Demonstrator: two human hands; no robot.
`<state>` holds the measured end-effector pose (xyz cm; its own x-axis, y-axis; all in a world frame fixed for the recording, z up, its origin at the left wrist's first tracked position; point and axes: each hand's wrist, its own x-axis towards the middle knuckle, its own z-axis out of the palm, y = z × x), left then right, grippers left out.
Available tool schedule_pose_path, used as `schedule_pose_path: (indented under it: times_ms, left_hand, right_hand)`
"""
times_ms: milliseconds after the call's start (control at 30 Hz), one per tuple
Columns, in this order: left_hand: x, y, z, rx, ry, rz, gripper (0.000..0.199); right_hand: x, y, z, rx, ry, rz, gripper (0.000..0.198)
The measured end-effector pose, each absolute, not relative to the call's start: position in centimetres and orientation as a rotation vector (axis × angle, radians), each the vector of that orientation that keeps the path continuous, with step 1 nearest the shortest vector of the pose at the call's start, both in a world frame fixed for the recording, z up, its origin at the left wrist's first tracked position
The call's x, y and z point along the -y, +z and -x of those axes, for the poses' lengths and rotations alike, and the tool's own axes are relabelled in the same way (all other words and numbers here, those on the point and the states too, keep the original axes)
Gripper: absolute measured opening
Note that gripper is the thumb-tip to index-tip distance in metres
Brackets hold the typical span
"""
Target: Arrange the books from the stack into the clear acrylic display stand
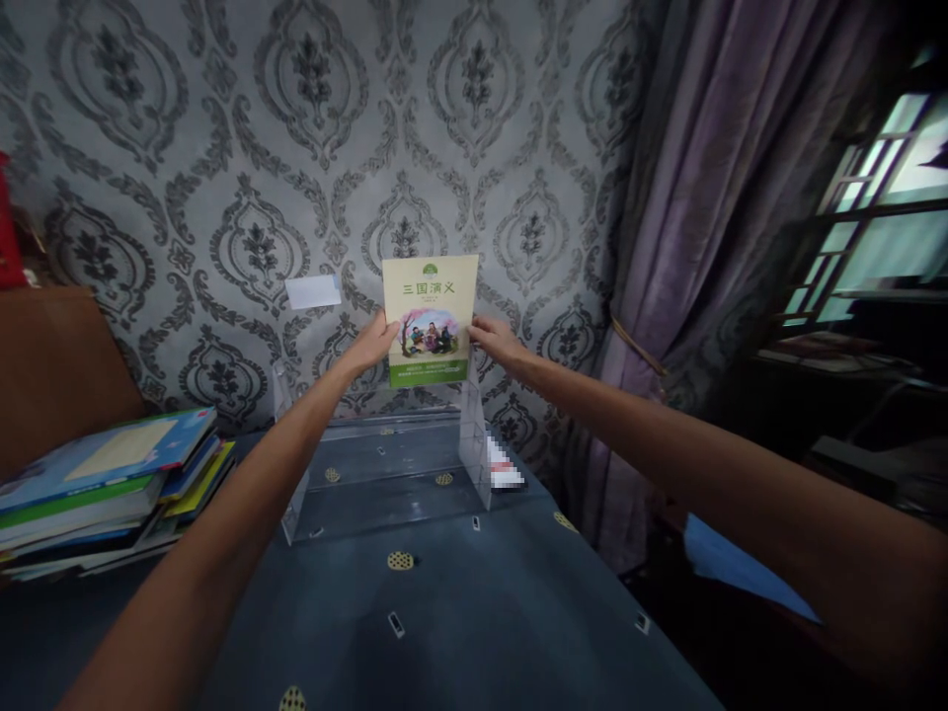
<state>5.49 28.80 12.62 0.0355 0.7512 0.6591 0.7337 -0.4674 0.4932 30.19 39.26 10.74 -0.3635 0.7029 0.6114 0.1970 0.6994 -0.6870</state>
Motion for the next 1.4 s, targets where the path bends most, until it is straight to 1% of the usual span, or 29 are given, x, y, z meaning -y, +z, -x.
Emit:
schedule_pose_path:
  times_ms: [267,600,967,1100,1200,1233,1300,1367,1400]
  left_hand:
    - [-28.3,12.4,-5.6,-1.671,1.469,-2.247,0.043]
    - [-26.8,12.5,-6.0,-1.85,1.412,-2.242,0.036]
    - [-25.9,12.5,-6.1,-1.898,1.408,-2.288,0.04]
    - [-24.5,11.2,-6.3,-1.964,1.473,-2.342,0.043]
    - [-21.7,9.1,-4.9,-2.027,1.504,-2.429,0.045]
    - [-20.4,8.3,-4.2,-2.072,1.467,-2.472,0.045]
    - [-17.4,7.0,-2.1,-2.224,1.366,-2.525,0.044]
    - [-14.3,6.2,0.5,-2.456,1.239,-2.489,0.043]
    - [-12.8,6.0,2.1,-2.589,1.152,-2.428,0.043]
  right_hand:
    - [-37.9,11.0,-30.6,1.858,0.724,0.752,0.03]
    - [-37.1,10.9,-30.9,1.828,0.74,0.772,0.033]
    - [-35.3,11.2,-30.8,1.811,0.643,0.873,0.042]
    - [-33.5,10.8,-31.1,1.783,0.558,0.95,0.046]
    - [-31.3,8.6,-32.2,1.793,0.474,0.942,0.044]
    - [-30.5,7.3,-32.7,1.811,0.434,0.93,0.043]
    - [-28.6,4.0,-34.0,1.959,0.183,0.837,0.045]
    - [-26.5,0.2,-35.1,2.098,0.096,0.654,0.039]
    - [-25.4,-1.8,-35.5,2.15,0.107,0.585,0.035]
